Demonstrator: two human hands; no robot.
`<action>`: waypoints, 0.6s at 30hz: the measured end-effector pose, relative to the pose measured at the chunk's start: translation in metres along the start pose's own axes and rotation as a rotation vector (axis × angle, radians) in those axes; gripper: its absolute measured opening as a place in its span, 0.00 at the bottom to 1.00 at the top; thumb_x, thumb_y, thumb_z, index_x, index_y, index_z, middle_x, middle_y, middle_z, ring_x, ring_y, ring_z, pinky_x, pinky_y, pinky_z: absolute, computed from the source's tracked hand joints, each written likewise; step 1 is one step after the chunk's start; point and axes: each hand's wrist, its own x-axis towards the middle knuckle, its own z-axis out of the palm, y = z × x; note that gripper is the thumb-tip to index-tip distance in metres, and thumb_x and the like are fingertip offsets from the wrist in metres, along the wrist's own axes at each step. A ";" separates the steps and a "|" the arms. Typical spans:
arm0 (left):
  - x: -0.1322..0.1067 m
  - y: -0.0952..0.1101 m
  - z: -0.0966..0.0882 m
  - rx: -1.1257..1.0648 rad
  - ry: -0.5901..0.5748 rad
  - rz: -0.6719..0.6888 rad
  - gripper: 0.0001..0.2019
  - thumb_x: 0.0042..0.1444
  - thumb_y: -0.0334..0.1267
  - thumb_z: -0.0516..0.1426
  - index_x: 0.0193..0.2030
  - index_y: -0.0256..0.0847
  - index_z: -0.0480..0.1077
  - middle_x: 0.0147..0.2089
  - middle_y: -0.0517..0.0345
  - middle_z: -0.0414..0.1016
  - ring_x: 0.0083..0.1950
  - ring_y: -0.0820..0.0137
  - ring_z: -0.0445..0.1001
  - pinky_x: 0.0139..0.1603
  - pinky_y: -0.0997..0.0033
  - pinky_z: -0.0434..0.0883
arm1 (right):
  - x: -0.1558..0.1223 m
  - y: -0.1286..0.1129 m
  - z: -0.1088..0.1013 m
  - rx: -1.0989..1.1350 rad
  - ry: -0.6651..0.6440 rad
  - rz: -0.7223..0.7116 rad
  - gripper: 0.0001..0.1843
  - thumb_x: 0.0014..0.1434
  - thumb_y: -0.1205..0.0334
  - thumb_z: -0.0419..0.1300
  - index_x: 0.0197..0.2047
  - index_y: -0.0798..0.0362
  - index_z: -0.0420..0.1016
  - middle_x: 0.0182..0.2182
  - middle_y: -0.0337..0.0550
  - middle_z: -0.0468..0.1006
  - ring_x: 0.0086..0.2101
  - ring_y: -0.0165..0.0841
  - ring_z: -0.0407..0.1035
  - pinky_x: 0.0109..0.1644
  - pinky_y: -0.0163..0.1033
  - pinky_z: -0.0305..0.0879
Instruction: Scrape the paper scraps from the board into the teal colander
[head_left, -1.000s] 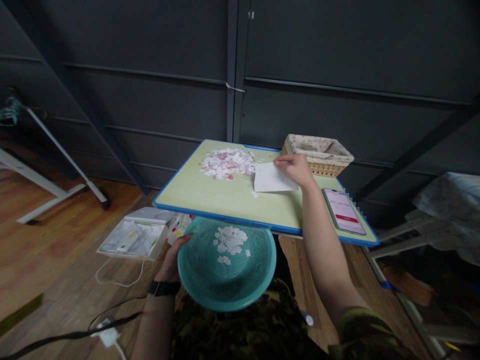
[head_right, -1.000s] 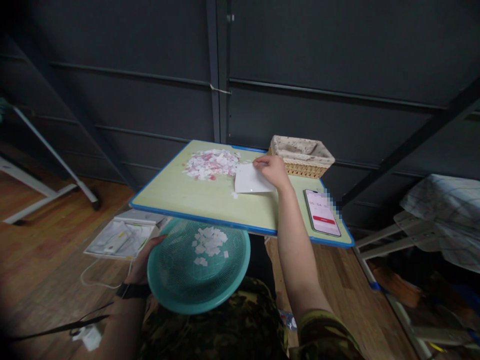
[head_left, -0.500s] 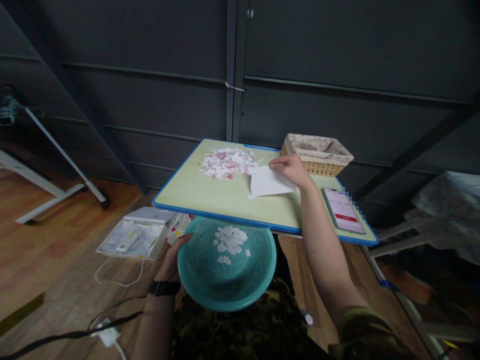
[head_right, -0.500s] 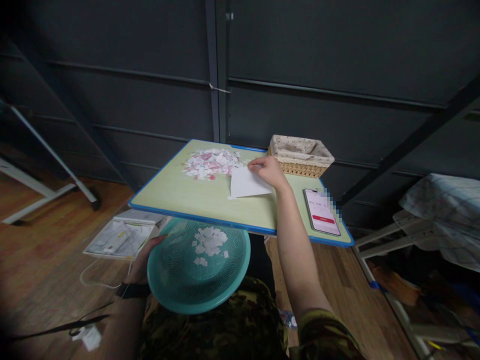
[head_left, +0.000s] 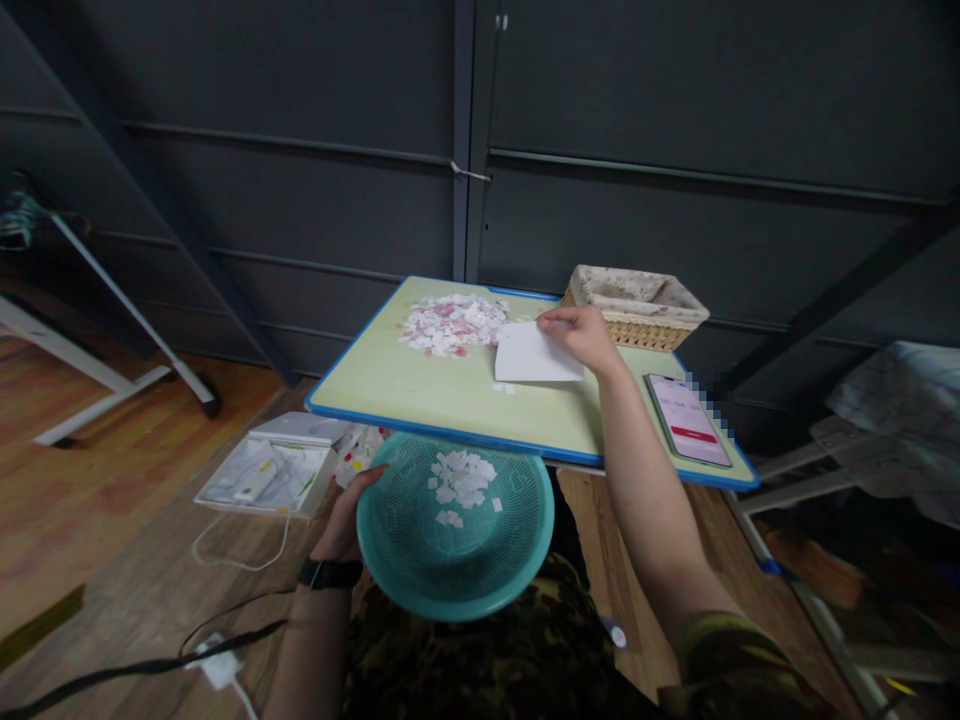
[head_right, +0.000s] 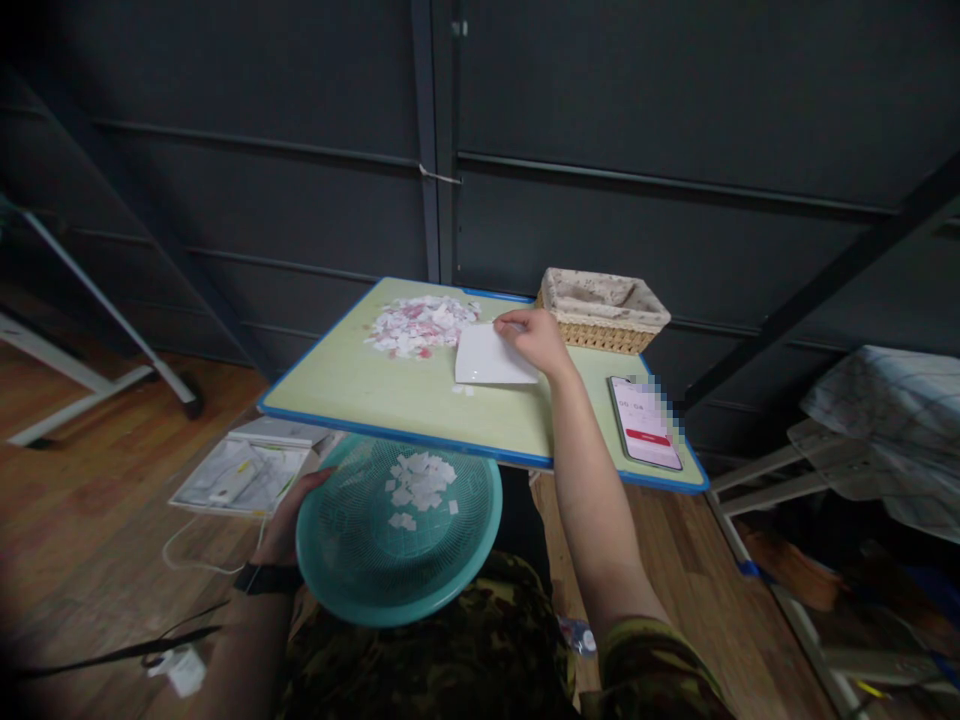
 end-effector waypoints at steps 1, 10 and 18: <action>0.000 0.001 0.000 0.002 0.001 0.001 0.05 0.40 0.32 0.66 0.26 0.41 0.76 0.18 0.56 0.77 0.40 0.46 0.82 0.42 0.56 0.79 | 0.000 0.000 0.000 -0.004 0.000 -0.001 0.14 0.51 0.59 0.58 0.33 0.54 0.84 0.35 0.45 0.84 0.38 0.42 0.77 0.45 0.42 0.67; 0.000 0.001 0.000 0.002 0.038 0.005 0.05 0.39 0.32 0.66 0.26 0.40 0.76 0.25 0.52 0.82 0.43 0.45 0.82 0.39 0.58 0.80 | -0.001 -0.001 0.002 -0.018 0.029 -0.021 0.13 0.52 0.60 0.58 0.33 0.53 0.84 0.35 0.44 0.85 0.40 0.42 0.77 0.46 0.42 0.68; 0.000 0.000 0.000 0.015 0.038 0.020 0.05 0.40 0.32 0.65 0.27 0.42 0.76 0.27 0.54 0.83 0.43 0.47 0.82 0.40 0.58 0.80 | 0.000 -0.002 0.004 0.020 -0.018 -0.020 0.13 0.52 0.57 0.60 0.34 0.54 0.85 0.36 0.45 0.85 0.39 0.41 0.77 0.46 0.41 0.68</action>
